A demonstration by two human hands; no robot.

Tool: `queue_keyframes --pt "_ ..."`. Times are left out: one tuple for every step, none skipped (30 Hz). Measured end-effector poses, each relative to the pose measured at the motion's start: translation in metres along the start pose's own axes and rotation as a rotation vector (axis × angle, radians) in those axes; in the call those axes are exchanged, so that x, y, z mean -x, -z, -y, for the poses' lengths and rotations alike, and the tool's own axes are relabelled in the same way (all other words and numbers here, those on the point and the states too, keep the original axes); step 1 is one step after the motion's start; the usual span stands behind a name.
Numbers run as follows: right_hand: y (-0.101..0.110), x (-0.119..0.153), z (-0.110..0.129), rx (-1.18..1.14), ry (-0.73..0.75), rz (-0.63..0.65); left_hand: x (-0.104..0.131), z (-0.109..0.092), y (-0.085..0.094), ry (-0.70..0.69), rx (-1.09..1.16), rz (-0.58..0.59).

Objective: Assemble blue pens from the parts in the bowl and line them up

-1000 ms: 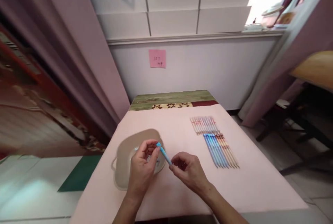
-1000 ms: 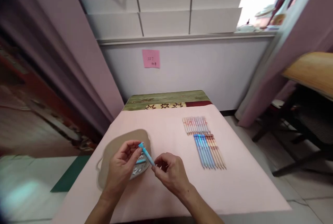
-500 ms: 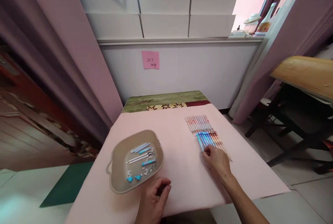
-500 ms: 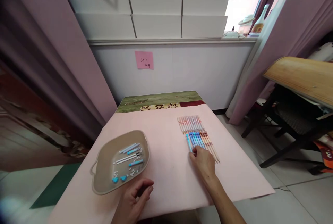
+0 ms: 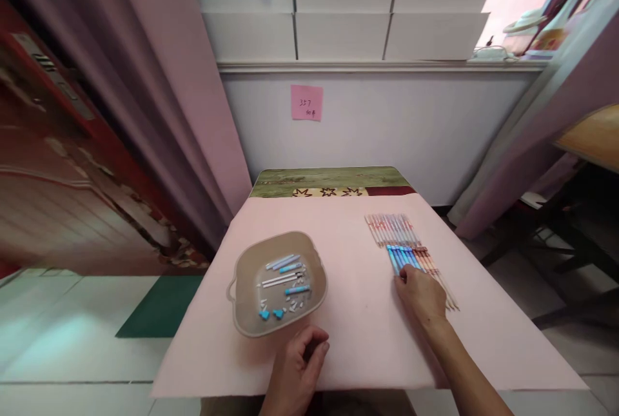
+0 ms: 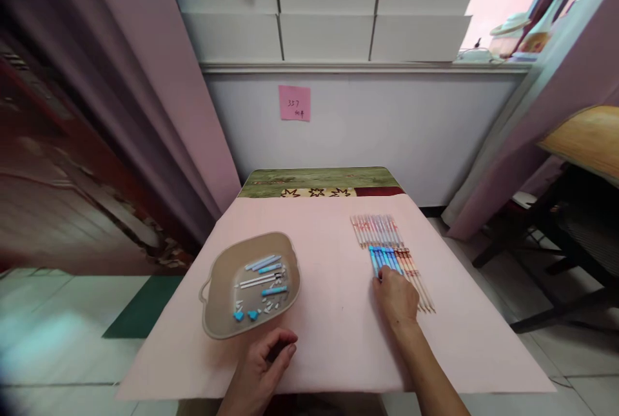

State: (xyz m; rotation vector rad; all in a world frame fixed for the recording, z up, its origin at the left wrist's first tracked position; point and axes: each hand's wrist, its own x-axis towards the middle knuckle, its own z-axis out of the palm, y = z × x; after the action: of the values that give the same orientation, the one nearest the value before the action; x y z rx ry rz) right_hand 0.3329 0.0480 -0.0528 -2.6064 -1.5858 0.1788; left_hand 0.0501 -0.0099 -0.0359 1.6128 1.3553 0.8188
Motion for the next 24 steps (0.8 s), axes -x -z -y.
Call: queue_keyframes --pt "-0.001 0.000 -0.002 0.010 0.003 -0.001 0.001 0.000 0.001 -0.009 -0.007 -0.011" --pt "-0.002 0.000 -0.003 0.016 0.008 -0.004 0.003 0.002 0.002 -0.020 -0.017 -0.015" --pt "-0.002 0.001 -0.004 0.018 0.014 -0.010 0.006 0.004 0.004 -0.036 -0.030 -0.022" --pt "-0.001 0.002 -0.004 0.015 0.020 -0.020 0.008 0.006 0.006 -0.057 -0.045 -0.038" --pt "0.001 0.003 -0.003 0.003 0.028 -0.035 0.011 0.010 0.009 -0.084 -0.064 -0.074" --pt "0.004 0.005 0.000 -0.021 0.042 -0.057 0.015 0.013 0.012 -0.119 -0.088 -0.140" --pt "0.007 0.007 0.005 -0.059 0.065 -0.080 0.018 0.016 0.016 -0.161 -0.120 -0.232" --pt "0.012 0.010 0.012 -0.114 0.102 -0.101 0.020 0.019 0.020 -0.212 -0.163 -0.330" --pt "0.017 0.013 0.021 -0.182 0.155 -0.112 0.022 0.020 0.024 -0.270 -0.217 -0.428" --pt "0.022 0.016 0.033 -0.264 0.225 -0.110 0.023 0.021 0.029 -0.334 -0.282 -0.507" --pt "0.027 0.018 0.047 -0.349 0.307 -0.095 0.022 0.022 0.034 -0.400 -0.361 -0.557" --pt "0.033 0.021 0.062 -0.426 0.392 -0.061 0.021 0.022 0.038 -0.456 -0.449 -0.588" --pt "0.038 0.022 0.077 -0.485 0.465 -0.036 0.019 0.021 0.042 -0.493 -0.544 -0.602" --pt "0.044 0.022 0.093 -0.523 0.530 -0.020 0.016 0.021 0.045 -0.514 -0.632 -0.605" --pt "0.049 0.021 0.108 -0.557 0.576 -0.020 0.013 0.021 0.047 -0.528 -0.702 -0.594" --pt "0.053 0.019 0.122 -0.586 0.613 -0.023 0.010 0.020 0.048 -0.536 -0.753 -0.575" --pt "0.057 0.016 0.134 -0.619 0.649 -0.028 0.007 0.020 0.048 -0.541 -0.783 -0.550" --pt "0.061 0.011 0.145 -0.656 0.676 -0.021 0.004 0.021 0.048 -0.540 -0.796 -0.526" --pt "0.063 0.007 0.155 -0.688 0.695 -0.007 0.001 0.021 0.047 -0.537 -0.800 -0.507" --pt "0.064 0.001 0.162 -0.718 0.707 0.004 -0.002 0.021 0.046 -0.531 -0.797 -0.493" --pt "0.065 -0.004 0.168 -0.744 0.711 0.016 -0.005 0.022 0.045 -0.524 -0.794 -0.488" --pt "0.065 -0.010 0.173 -0.764 0.709 0.027 -0.009 0.022 0.044 -0.517 -0.792 -0.486" --pt "0.064 -0.016 0.175 -0.778 0.700 0.033 -0.012 0.023 0.044 -0.509 -0.792 -0.487" --pt "0.062 -0.021 0.177 -0.785 0.687 0.037 -0.016 0.023 0.044 -0.498 -0.793 -0.486"
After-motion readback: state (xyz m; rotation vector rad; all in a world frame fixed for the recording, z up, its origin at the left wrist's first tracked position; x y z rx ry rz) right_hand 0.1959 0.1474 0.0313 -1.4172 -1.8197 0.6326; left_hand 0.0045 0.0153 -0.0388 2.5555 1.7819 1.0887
